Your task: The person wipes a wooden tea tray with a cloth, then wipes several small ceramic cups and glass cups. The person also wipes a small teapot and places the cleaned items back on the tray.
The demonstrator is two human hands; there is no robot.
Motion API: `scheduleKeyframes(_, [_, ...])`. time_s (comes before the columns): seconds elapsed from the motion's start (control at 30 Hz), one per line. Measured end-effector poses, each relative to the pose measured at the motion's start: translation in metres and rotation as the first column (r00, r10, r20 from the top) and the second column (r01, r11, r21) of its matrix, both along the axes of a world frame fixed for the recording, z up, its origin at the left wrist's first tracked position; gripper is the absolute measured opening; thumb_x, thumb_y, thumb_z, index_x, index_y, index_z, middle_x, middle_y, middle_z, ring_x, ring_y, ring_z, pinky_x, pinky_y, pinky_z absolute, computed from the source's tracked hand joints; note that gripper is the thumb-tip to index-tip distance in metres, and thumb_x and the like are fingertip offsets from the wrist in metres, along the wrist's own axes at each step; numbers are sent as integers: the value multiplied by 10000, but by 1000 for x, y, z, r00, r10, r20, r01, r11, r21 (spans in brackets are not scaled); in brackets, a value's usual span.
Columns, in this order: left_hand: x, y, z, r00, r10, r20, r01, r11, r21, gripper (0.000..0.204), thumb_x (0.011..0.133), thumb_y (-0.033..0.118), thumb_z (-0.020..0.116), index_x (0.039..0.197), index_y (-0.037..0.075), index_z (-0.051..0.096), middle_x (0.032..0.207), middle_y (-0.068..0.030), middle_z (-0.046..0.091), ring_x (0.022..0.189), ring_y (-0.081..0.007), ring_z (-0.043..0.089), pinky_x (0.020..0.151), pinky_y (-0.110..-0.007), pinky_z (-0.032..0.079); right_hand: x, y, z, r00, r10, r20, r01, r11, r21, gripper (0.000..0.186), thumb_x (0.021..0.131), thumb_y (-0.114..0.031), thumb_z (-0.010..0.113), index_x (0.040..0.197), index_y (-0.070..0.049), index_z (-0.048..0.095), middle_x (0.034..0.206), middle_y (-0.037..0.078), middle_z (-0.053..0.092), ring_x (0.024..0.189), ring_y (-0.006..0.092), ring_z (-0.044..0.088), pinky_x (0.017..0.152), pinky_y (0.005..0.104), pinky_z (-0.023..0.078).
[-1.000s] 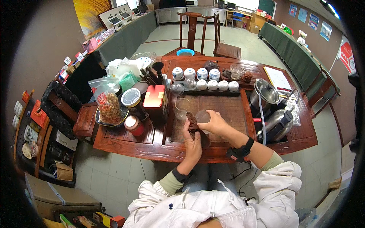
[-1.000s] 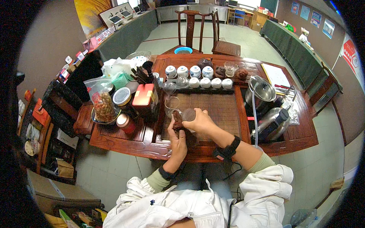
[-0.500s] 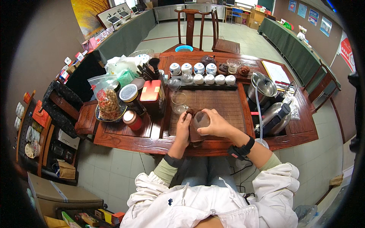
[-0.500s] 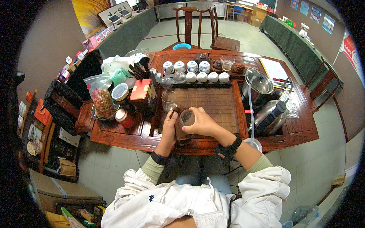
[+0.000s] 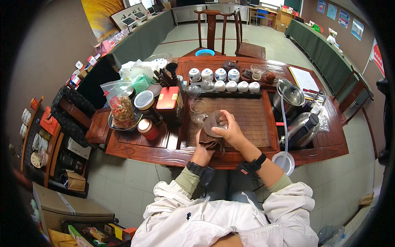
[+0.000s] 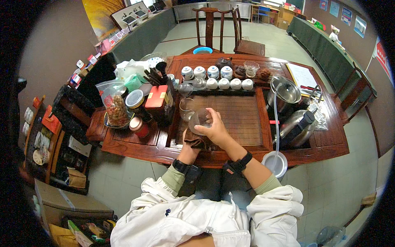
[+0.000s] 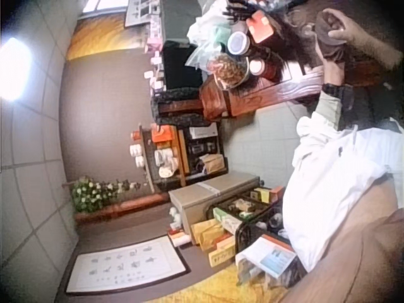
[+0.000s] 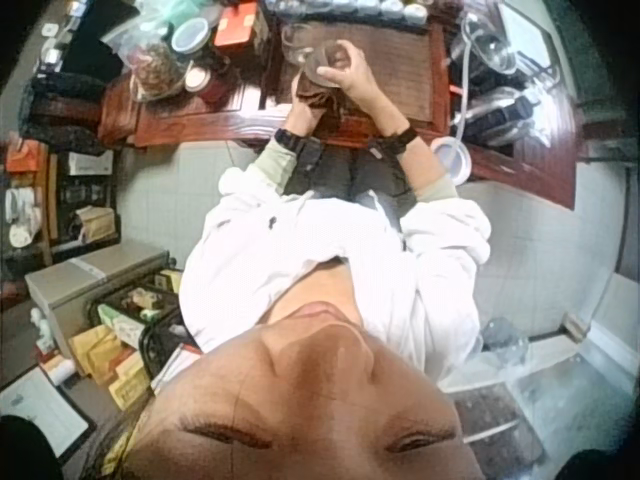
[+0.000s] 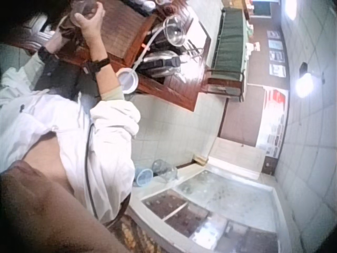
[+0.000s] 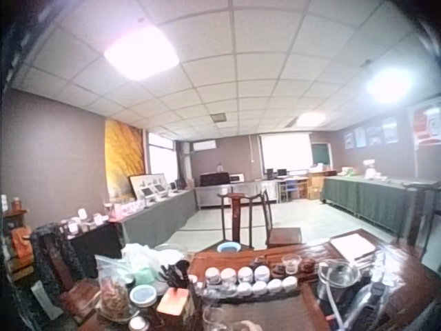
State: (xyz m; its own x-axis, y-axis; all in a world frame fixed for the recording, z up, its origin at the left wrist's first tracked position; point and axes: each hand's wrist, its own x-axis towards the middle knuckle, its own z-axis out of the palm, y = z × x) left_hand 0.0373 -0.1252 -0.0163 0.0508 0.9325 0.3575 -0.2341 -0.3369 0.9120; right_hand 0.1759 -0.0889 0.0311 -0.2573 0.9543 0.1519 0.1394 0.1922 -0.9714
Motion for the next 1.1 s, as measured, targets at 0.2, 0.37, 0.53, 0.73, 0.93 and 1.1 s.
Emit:
scheduleKeyframes(0.2, [5, 27, -23, 679, 33, 733, 381, 839, -390, 336, 983, 243, 421, 1244, 52, 511, 1177, -110, 592, 1040, -249, 601, 886, -384, 518, 0, 6, -16, 972, -163, 169, 97, 934, 344, 932, 652, -323, 821, 1380, -38, 313, 1280, 176, 379, 1200, 333, 395, 1028, 420, 344])
scheduleKeyframes(0.37, [5, 18, -15, 601, 2, 799, 437, 836, -331, 263, 969, 177, 445, 1172, 40, 540, 1149, -107, 601, 1018, -242, 599, 891, -368, 510, 8, 9, -24, 902, -290, 320, 102, 863, 494, 927, 643, -305, 828, 1378, -59, 319, 1298, 188, 371, 1237, 376, 358, 1037, 460, 333])
scheduleKeyframes(0.53, [-1, -2, 9, 818, 24, 574, 303, 831, -467, 221, 978, 165, 488, 1140, 18, 525, 1091, -79, 592, 989, -192, 592, 865, -331, 511, 13, 3, -18, 791, -351, 501, 43, 849, 527, 913, 626, -271, 834, 1364, -68, 336, 1296, 190, 373, 1228, 394, 360, 1024, 480, 345])
scheduleKeyframes(0.73, [11, 13, 6, 764, 286, 579, 102, 832, -546, 228, 955, 218, 573, 1094, 49, 508, 1041, -102, 601, 921, -230, 616, 826, -366, 525, 10, -12, -7, 827, -223, 516, 6, 922, 388, 889, 623, -255, 818, 1352, -53, 350, 1298, 192, 373, 1229, 401, 360, 1015, 469, 364])
scheduleKeyframes(0.93, [10, 22, -1, 775, 273, 570, 112, 829, -548, 274, 941, 262, 594, 1091, 40, 536, 1026, -113, 623, 922, -244, 626, 827, -367, 528, 21, -17, 3, 923, -10, 385, -92, 965, 245, 869, 631, -221, 796, 1359, -48, 354, 1295, 181, 376, 1243, 368, 374, 1036, 438, 362])
scheduleKeyframes(1.1, [0, 26, -4, 657, 20, 754, 472, 769, -431, 305, 946, 319, 574, 1085, 48, 573, 1033, -127, 637, 924, -251, 629, 833, -369, 521, 30, -15, 1, 987, 159, 14, -157, 986, -59, 909, 671, -249, 810, 1406, -51, 314, 1260, 129, 377, 1220, 283, 405, 1018, 390, 375])
